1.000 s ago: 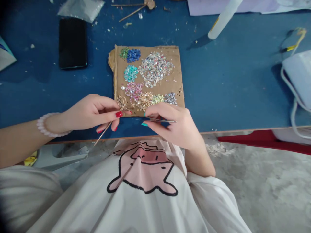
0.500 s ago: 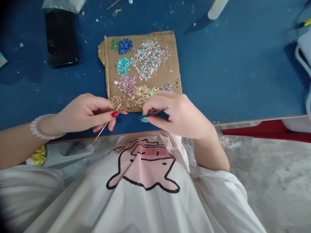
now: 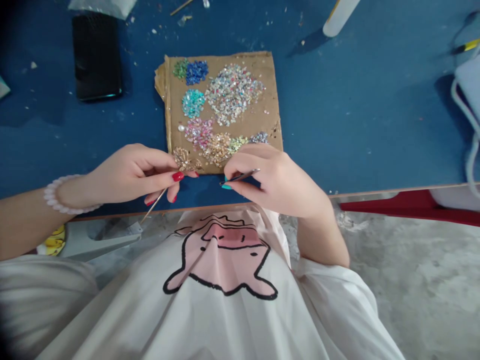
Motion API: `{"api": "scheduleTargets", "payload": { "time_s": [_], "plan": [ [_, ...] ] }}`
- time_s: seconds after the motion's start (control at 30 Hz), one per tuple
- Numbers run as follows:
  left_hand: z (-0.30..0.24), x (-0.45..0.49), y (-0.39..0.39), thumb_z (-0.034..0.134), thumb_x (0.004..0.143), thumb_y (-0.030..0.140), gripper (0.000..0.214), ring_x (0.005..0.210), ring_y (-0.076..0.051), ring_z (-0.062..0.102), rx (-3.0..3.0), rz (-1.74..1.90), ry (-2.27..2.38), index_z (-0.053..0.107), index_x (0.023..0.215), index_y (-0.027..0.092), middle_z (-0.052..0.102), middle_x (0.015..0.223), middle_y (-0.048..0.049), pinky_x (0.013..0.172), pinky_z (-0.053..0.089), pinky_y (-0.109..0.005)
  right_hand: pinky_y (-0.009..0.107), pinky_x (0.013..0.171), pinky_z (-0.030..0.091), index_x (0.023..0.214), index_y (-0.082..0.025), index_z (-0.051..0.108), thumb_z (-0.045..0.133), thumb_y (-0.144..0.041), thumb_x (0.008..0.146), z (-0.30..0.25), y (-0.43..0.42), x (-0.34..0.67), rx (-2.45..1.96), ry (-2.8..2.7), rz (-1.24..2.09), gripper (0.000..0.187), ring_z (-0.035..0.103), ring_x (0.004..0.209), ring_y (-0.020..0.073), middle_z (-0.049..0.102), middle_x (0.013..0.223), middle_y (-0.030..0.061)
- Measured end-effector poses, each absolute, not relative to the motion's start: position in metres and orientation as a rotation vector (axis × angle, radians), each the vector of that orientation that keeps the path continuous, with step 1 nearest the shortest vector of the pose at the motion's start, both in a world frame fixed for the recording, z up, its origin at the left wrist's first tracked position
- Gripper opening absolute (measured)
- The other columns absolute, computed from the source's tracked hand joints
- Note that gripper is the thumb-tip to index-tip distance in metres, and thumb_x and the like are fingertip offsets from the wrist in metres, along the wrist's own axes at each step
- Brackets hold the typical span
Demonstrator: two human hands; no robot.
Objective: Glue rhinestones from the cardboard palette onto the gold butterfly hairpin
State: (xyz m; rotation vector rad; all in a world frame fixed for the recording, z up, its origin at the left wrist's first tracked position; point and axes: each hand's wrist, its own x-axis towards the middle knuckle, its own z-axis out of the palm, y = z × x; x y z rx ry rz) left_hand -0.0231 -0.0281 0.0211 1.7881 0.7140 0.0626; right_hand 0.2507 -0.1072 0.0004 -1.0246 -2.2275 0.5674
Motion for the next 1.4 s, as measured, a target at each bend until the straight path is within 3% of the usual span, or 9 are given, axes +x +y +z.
{"api": "scheduleTargets", "payload": {
  "time_s": [0.33, 0.8, 0.93, 1.17, 1.4],
  "plan": [
    [0.019, -0.025, -0.027, 0.056, 0.099, 0.023, 0.021, 0.038, -0.004, 0.054, 1.786, 0.057, 0.703, 0.07, 0.084, 0.017, 0.072, 0.067, 0.0, 0.04, 0.043, -0.01, 0.031, 0.08, 0.053, 0.089, -0.02, 0.062, 0.061, -0.015, 0.097, 0.0, -0.108, 0.249, -1.0, -2.205, 0.584, 0.01, 0.066, 0.082, 0.0138, 0.069, 0.086, 0.0006],
    [0.023, -0.023, -0.028, 0.056, 0.096, 0.025, 0.025, 0.036, -0.001, 0.051, 1.81, 0.006, 0.75, 0.07, 0.077, 0.017, 0.073, 0.066, 0.0023, 0.04, 0.041, -0.009, 0.03, 0.077, 0.055, 0.09, -0.02, 0.064, 0.067, -0.014, 0.093, -0.004, -0.109, 0.251, -0.975, -2.131, 0.612, 0.008, 0.068, 0.082, 0.0138, 0.071, 0.087, 0.0008],
    [0.023, -0.022, -0.028, 0.056, 0.094, 0.025, 0.02, 0.035, -0.002, 0.051, 1.782, 0.01, 0.772, 0.073, 0.086, 0.018, 0.073, 0.065, 0.0029, 0.037, 0.04, -0.01, 0.032, 0.077, 0.056, 0.091, -0.022, 0.065, 0.071, -0.009, 0.089, -0.002, -0.108, 0.247, -0.91, -2.002, 0.61, 0.014, 0.069, 0.082, 0.0145, 0.071, 0.086, -0.0002],
    [0.022, -0.019, -0.029, 0.059, 0.092, 0.023, 0.015, 0.033, -0.004, 0.049, 1.627, 0.05, 0.796, 0.073, 0.09, 0.018, 0.072, 0.063, 0.0012, 0.034, 0.038, -0.012, 0.034, 0.076, 0.061, 0.092, -0.021, 0.067, 0.073, -0.01, 0.087, 0.002, -0.104, 0.224, -0.823, -1.744, 0.416, 0.014, 0.072, 0.081, 0.0169, 0.074, 0.086, 0.0013],
    [0.023, -0.018, -0.028, 0.064, 0.091, 0.022, 0.015, 0.034, -0.003, 0.048, 1.527, 0.083, 0.788, 0.068, 0.078, 0.018, 0.072, 0.063, 0.0007, 0.034, 0.036, -0.012, 0.035, 0.074, 0.065, 0.09, -0.022, 0.066, 0.072, -0.009, 0.088, 0.0, -0.099, 0.204, -0.805, -1.834, 0.229, 0.015, 0.073, 0.078, 0.0167, 0.075, 0.085, 0.0008]
  ]
}}
